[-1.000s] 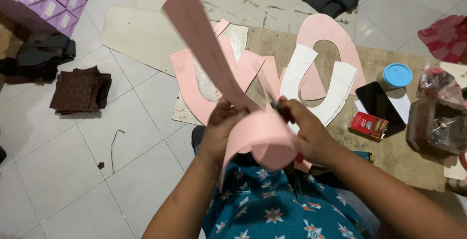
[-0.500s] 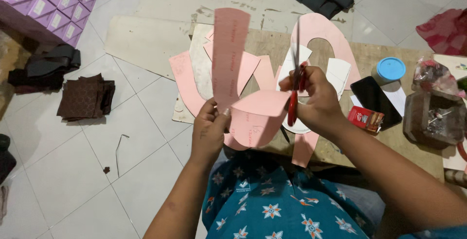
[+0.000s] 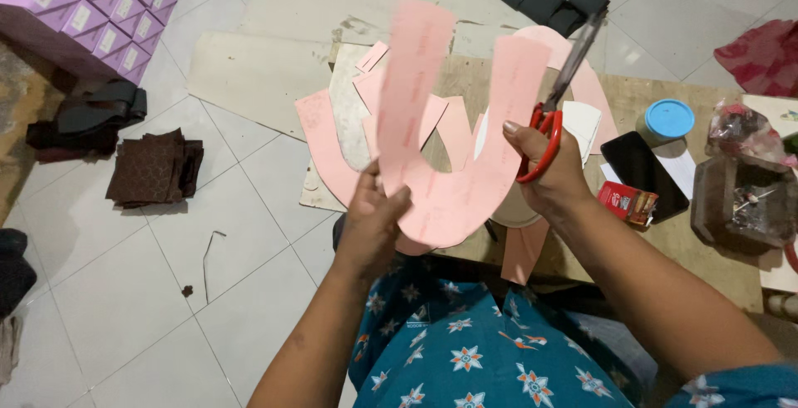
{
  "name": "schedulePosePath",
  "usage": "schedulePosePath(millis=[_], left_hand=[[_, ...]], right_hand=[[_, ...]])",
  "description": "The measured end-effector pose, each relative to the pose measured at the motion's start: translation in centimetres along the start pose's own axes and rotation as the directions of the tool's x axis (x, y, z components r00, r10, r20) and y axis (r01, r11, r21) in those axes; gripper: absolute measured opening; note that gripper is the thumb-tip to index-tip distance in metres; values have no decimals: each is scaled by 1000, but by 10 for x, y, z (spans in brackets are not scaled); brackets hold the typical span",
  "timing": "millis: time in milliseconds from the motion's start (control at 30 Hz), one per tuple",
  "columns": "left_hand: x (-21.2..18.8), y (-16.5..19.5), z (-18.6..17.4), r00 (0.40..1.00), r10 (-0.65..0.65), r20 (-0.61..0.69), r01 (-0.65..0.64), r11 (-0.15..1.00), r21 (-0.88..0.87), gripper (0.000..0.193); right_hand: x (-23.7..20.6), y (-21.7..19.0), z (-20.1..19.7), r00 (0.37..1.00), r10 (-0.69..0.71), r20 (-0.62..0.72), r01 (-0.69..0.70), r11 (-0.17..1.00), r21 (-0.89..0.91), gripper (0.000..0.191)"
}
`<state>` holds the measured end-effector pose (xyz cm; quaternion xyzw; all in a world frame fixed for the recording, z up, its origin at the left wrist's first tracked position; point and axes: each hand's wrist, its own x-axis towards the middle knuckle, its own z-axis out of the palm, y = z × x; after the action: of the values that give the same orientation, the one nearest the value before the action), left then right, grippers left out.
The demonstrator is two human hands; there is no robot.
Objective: The person traces a curved outline on a pink sheet using a pencil, then uses red-handled scissors to cut the sheet along the marked line. The person repeatedly trims and refines the edges of the cut piece to match the intended shape.
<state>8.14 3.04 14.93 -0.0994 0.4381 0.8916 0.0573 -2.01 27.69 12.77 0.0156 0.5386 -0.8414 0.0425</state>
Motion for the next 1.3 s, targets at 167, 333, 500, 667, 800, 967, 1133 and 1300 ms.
schedulePosePath(millis=[167,333,500,667,800,967,1133,1300], left_hand=[[-11,3,7,990,-130,62,115,973,202,70],[13,28,-5,966,245,83,-258,887,382,55],[18,77,1,898,429,94,-381,654,653,39],[18,111,37,804,585,105,-402,405,821,22],[22,119,52,798,562,219,-452,318,833,18],[38,110,51,857,427,289,-499,549,671,19],[63,97,35,946,198,256,-291,866,406,23],[74,73,30,975,98,197,-141,967,214,28]], right_hand=[[6,-4,-9,985,122,-119,-107,986,131,18],[6,-18,-12,974,-8,-226,-31,985,-168,22],[-13,-61,-2,863,-496,97,403,561,-723,36],[-28,-93,25,645,-593,483,633,60,-772,52],[-25,-96,35,770,-487,413,587,285,-758,57],[-19,-73,27,954,-148,261,294,633,-716,51],[-27,-51,4,967,159,197,-52,886,-460,38],[-28,-33,-7,997,79,25,-70,967,-246,42]])
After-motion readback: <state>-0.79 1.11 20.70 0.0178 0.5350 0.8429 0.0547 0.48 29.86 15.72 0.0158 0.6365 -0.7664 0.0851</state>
